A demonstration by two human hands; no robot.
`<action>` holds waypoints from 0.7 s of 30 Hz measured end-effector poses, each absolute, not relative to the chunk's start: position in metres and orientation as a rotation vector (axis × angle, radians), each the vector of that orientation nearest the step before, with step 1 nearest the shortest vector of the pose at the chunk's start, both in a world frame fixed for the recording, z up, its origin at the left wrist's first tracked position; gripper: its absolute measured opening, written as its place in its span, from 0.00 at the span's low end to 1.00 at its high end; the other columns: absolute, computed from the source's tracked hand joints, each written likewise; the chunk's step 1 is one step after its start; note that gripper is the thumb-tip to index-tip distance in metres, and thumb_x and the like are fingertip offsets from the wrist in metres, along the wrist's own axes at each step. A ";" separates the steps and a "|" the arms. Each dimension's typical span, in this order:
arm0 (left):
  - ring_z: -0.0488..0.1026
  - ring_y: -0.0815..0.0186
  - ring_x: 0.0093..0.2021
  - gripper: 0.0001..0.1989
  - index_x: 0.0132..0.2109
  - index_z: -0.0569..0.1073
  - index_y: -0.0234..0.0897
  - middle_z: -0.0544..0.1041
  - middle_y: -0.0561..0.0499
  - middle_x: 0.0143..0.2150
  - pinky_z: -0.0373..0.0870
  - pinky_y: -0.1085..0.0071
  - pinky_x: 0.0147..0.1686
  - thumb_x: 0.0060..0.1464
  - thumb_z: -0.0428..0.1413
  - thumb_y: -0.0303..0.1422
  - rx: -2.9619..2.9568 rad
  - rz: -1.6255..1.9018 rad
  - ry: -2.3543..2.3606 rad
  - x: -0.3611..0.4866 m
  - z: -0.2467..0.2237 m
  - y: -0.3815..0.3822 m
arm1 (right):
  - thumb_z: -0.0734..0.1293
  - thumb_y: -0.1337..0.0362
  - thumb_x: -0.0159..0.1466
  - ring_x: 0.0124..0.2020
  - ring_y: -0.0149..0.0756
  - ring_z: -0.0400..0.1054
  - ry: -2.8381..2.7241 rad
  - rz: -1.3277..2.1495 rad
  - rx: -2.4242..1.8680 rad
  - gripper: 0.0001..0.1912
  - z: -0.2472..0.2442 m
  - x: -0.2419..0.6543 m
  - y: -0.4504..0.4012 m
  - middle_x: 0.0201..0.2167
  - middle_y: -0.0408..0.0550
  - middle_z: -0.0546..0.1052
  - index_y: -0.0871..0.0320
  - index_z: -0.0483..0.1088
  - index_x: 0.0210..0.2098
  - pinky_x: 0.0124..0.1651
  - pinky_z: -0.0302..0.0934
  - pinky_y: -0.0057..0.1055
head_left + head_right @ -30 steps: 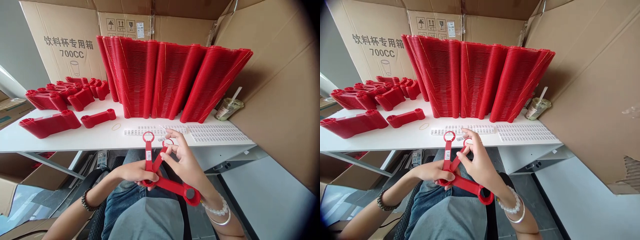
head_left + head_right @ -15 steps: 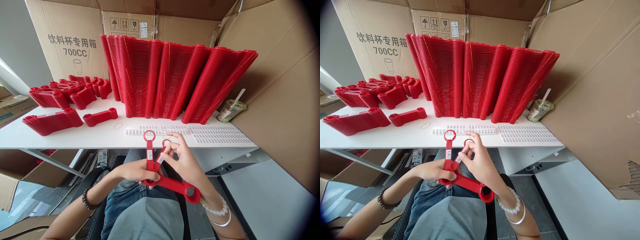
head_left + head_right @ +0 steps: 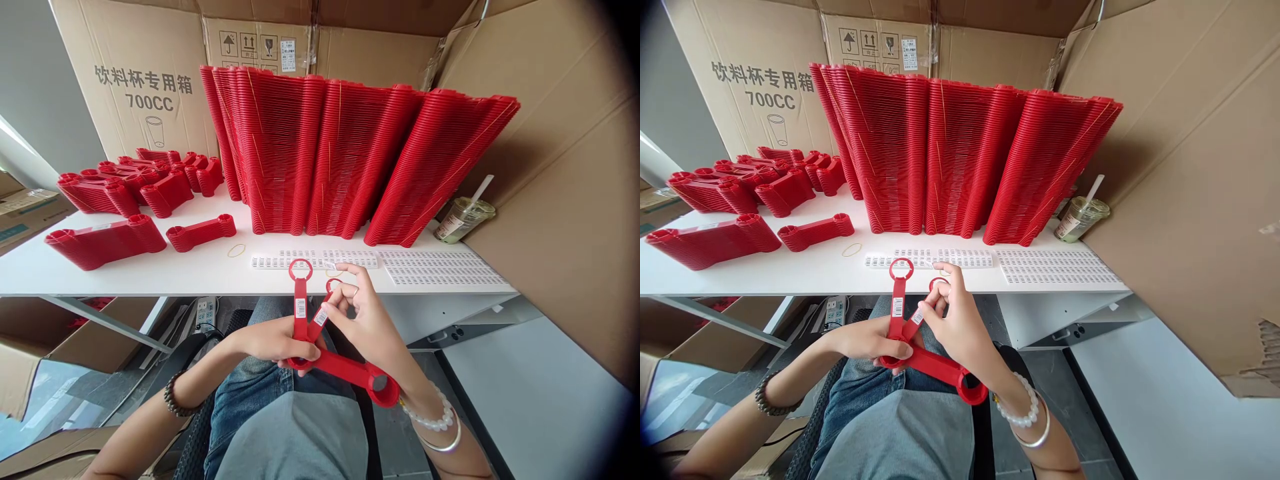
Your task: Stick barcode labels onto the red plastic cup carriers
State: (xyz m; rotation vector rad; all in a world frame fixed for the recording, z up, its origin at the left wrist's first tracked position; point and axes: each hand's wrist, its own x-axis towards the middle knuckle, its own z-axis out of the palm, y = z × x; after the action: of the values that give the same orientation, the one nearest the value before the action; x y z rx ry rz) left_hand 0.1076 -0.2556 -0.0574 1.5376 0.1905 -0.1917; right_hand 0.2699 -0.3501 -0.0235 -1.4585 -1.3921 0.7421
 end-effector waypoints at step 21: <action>0.61 0.74 0.21 0.07 0.34 0.71 0.33 0.70 0.54 0.23 0.57 0.79 0.18 0.54 0.53 0.33 1.530 -0.192 0.140 0.096 -0.039 -0.260 | 0.65 0.68 0.64 0.55 0.45 0.67 -1.523 0.246 -1.472 0.37 -0.032 0.272 -0.344 0.51 0.52 0.75 0.49 0.44 0.67 0.60 0.60 0.52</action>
State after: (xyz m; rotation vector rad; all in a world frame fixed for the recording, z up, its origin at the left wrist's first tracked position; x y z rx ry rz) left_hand 0.0961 -0.2602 -0.0389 1.5303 0.1396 -0.1924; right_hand 0.2718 -0.3440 -0.0322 -1.4723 -1.5234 0.2455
